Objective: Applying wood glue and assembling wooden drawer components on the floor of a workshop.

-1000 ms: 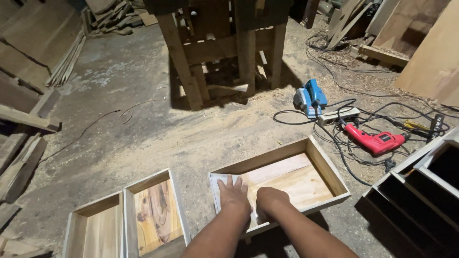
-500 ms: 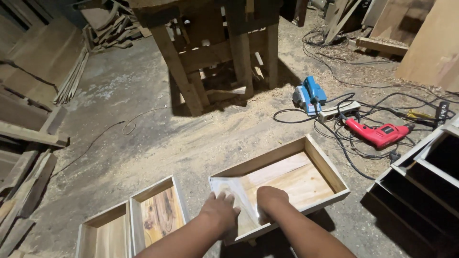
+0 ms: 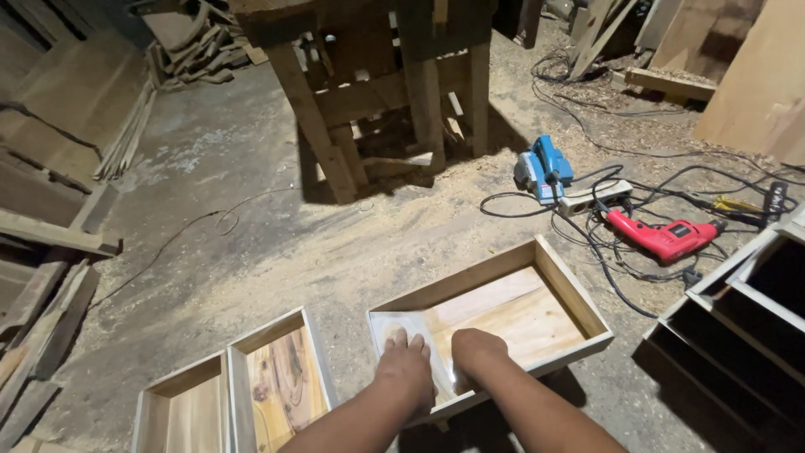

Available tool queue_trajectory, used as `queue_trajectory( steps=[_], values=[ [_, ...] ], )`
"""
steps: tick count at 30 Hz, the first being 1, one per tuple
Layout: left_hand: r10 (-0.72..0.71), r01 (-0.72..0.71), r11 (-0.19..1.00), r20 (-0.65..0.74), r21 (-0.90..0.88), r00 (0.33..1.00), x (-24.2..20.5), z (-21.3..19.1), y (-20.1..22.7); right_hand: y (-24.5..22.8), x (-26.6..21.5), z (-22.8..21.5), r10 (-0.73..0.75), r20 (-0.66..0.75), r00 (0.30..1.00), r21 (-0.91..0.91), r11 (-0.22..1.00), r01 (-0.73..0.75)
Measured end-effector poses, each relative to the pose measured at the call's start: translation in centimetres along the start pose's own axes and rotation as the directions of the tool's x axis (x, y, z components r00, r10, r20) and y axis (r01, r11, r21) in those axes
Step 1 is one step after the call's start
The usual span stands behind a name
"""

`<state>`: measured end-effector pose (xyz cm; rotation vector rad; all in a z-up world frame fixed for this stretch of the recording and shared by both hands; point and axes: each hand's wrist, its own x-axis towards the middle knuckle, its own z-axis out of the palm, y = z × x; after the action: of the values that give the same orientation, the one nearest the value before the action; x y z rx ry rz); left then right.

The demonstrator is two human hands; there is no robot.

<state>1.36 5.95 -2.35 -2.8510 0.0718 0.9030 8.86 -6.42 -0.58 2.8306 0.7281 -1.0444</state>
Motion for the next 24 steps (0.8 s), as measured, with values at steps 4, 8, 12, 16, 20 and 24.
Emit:
queue_trajectory(
  steps=[4,8,12,16,20,24],
  values=[
    [-0.019,0.019,1.000,-0.011,0.015,1.000,1.2,-0.4,0.7,0.0,-0.2,0.0,0.021,0.007,1.000,-0.002,1.000,-0.021],
    [-0.081,0.086,0.993,0.065,-0.083,0.995,2.3,-1.2,1.2,0.1,-0.2,-0.1,0.000,-0.019,1.000,0.010,1.000,0.000],
    [-0.110,0.115,0.993,0.110,-0.039,0.988,2.0,-2.3,1.8,0.1,-0.3,-0.5,0.026,0.020,0.999,0.005,1.000,-0.026],
    [-0.106,0.111,0.993,0.121,-0.029,0.987,1.3,-3.1,1.8,0.1,-0.2,-0.5,0.017,0.019,1.000,0.015,1.000,-0.017],
    [-0.136,0.147,0.984,0.113,-0.100,0.984,2.5,-2.6,1.7,0.2,0.1,-0.4,0.015,0.026,1.000,-0.028,1.000,-0.014],
    [-0.167,0.185,0.972,0.127,-0.144,0.978,3.0,-2.6,1.6,0.3,0.9,0.0,0.008,0.049,0.999,-0.060,0.998,-0.005]
  ],
)
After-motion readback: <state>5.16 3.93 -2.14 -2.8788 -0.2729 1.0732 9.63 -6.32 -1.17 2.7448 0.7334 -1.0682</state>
